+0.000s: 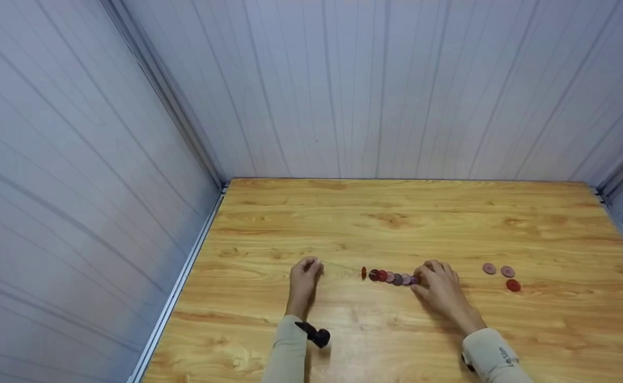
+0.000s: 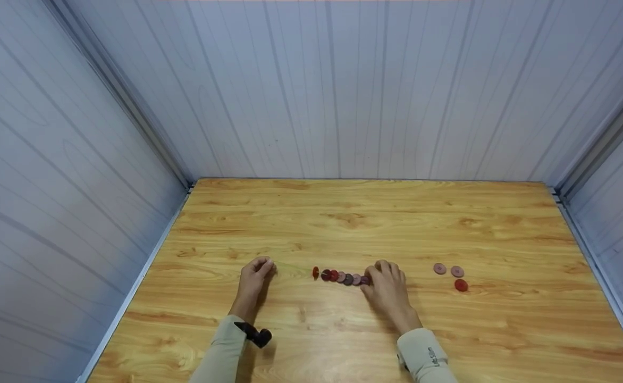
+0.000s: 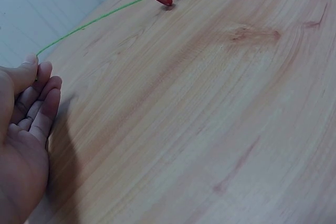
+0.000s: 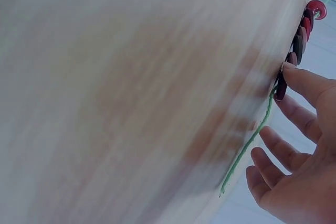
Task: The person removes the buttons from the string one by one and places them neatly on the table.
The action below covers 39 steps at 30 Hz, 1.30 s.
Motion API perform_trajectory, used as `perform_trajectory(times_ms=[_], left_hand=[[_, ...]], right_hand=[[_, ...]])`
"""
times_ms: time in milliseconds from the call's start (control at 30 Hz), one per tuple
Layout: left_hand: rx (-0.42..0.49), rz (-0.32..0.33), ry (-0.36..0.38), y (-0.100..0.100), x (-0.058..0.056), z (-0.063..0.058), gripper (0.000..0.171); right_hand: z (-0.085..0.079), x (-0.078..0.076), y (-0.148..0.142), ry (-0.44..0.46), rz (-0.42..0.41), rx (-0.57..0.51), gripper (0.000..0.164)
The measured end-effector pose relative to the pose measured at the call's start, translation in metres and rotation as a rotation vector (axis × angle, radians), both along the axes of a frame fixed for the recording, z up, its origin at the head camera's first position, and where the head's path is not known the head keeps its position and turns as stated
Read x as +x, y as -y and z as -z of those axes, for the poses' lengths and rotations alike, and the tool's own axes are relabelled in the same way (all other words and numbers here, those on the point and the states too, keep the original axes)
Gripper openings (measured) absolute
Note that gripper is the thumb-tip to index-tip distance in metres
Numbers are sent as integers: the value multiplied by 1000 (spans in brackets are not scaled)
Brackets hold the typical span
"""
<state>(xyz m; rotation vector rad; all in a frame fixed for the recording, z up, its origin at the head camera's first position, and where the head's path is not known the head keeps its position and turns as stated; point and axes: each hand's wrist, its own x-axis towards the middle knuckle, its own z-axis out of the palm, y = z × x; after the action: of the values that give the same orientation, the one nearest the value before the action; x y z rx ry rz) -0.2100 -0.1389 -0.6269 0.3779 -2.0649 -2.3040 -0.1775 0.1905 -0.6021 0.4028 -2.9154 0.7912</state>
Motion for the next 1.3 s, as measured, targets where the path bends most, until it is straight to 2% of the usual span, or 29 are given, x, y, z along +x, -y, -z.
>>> perform_trajectory(times_ms=[133,300,400,667,967,1300], left_hand=[[-18,18,-11,1,3,-5,22],[-25,43,-25,2,10,-22,23],[-23,39,-38,1,12,-28,22],[20,18,-39,0,10,-23,17],[22,24,-36,2,2,-1,19],[-28,19,-31,1,3,-1,26]], right_hand=[[-1,1,-1,-4,3,10,24],[-1,1,-2,-2,13,14,23],[-1,1,-4,0,19,17,23],[-2,4,-11,32,39,11,22],[-2,5,-17,57,54,2,20],[-2,6,-22,40,74,-15,20]])
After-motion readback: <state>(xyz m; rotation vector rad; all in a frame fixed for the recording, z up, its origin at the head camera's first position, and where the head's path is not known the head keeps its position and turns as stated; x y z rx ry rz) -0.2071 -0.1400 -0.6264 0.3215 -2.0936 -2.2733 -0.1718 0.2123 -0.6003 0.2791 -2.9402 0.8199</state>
